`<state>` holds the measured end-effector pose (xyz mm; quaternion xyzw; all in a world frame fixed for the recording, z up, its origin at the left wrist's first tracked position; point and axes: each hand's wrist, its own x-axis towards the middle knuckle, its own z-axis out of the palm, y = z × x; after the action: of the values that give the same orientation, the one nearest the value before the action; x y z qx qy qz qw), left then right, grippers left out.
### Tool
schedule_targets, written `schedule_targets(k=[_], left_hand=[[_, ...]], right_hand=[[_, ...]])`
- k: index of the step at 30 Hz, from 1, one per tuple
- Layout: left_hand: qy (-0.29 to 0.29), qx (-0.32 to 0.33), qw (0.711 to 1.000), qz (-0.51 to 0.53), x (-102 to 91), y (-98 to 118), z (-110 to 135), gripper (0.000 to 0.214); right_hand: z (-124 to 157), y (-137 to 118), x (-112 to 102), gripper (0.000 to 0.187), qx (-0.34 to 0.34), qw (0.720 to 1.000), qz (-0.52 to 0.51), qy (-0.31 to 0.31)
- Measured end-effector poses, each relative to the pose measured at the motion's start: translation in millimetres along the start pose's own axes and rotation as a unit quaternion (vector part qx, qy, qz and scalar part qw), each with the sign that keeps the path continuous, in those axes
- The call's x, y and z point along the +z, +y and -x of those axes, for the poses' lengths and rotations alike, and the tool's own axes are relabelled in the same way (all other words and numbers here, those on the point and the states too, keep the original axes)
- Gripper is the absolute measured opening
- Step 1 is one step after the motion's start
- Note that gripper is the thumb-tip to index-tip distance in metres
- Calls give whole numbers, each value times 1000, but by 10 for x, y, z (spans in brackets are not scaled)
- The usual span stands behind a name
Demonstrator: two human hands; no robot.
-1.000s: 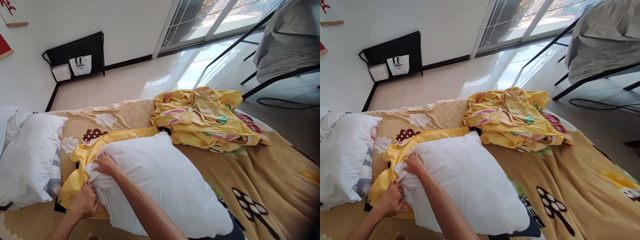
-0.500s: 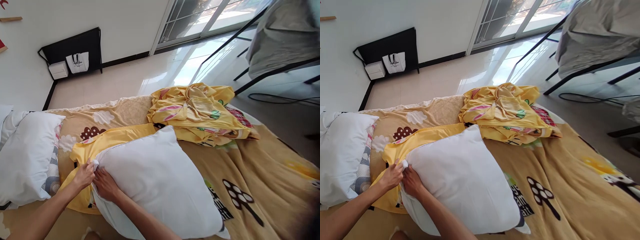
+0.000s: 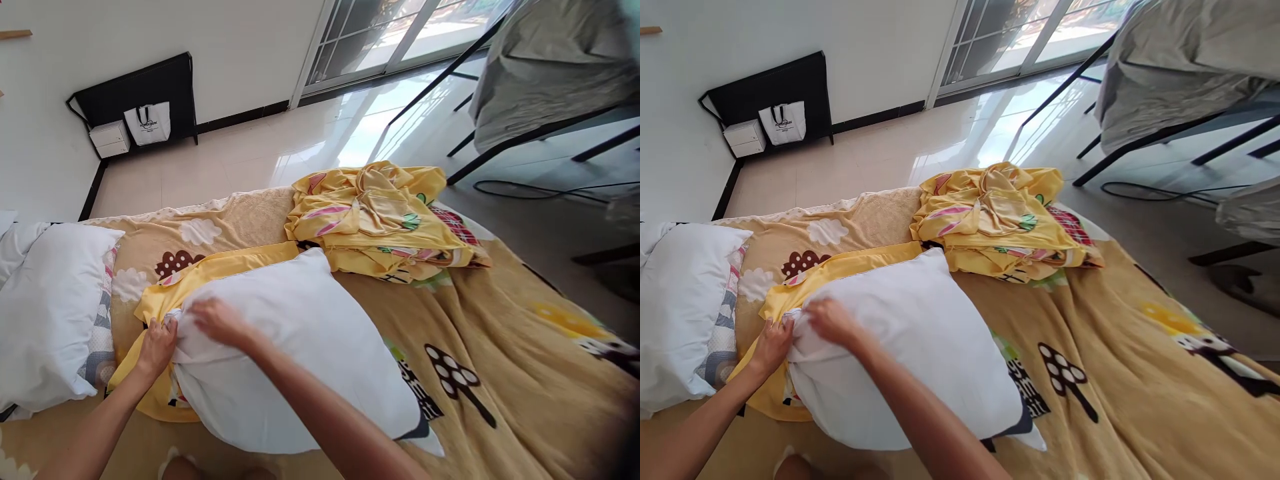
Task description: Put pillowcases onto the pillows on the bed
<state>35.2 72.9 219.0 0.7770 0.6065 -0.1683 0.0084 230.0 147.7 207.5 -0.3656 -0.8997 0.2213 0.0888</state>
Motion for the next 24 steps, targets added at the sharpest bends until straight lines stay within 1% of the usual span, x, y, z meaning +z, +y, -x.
schedule_targets(k=[2,3,4,5,6,8,11,14,17,21,24], left_hand=[[-10,-24,1000,5,42,26,-103,46],[-15,-36,999,8,55,30,-159,47],[-19,-47,999,12,66,27,-215,49],[-22,-59,998,15,75,17,-270,49],[-25,-72,997,19,88,3,-321,49],[-34,-100,994,29,125,-32,-399,47],[-55,-137,988,50,211,-73,-443,43],[-74,-141,984,75,291,-92,-412,34],[-79,-132,984,93,322,-88,-363,31],[-81,-166,977,107,283,-22,-314,26],[-43,-187,974,122,212,77,-277,30]], right_hand=[[-41,328,-230,63,89,996,12,0],[-54,451,-295,75,125,992,17,-11],[-55,531,-322,84,150,988,19,-27],[-42,563,-312,90,163,985,20,-46],[-15,549,-271,91,164,984,19,-63],[78,407,-131,86,149,985,17,-83],[266,83,98,73,121,987,7,-101],[415,-152,243,61,118,988,2,-97],[463,-226,292,56,119,990,-5,-81],[456,-239,258,49,109,992,-11,-66],[497,-296,209,47,103,993,-8,-61]])
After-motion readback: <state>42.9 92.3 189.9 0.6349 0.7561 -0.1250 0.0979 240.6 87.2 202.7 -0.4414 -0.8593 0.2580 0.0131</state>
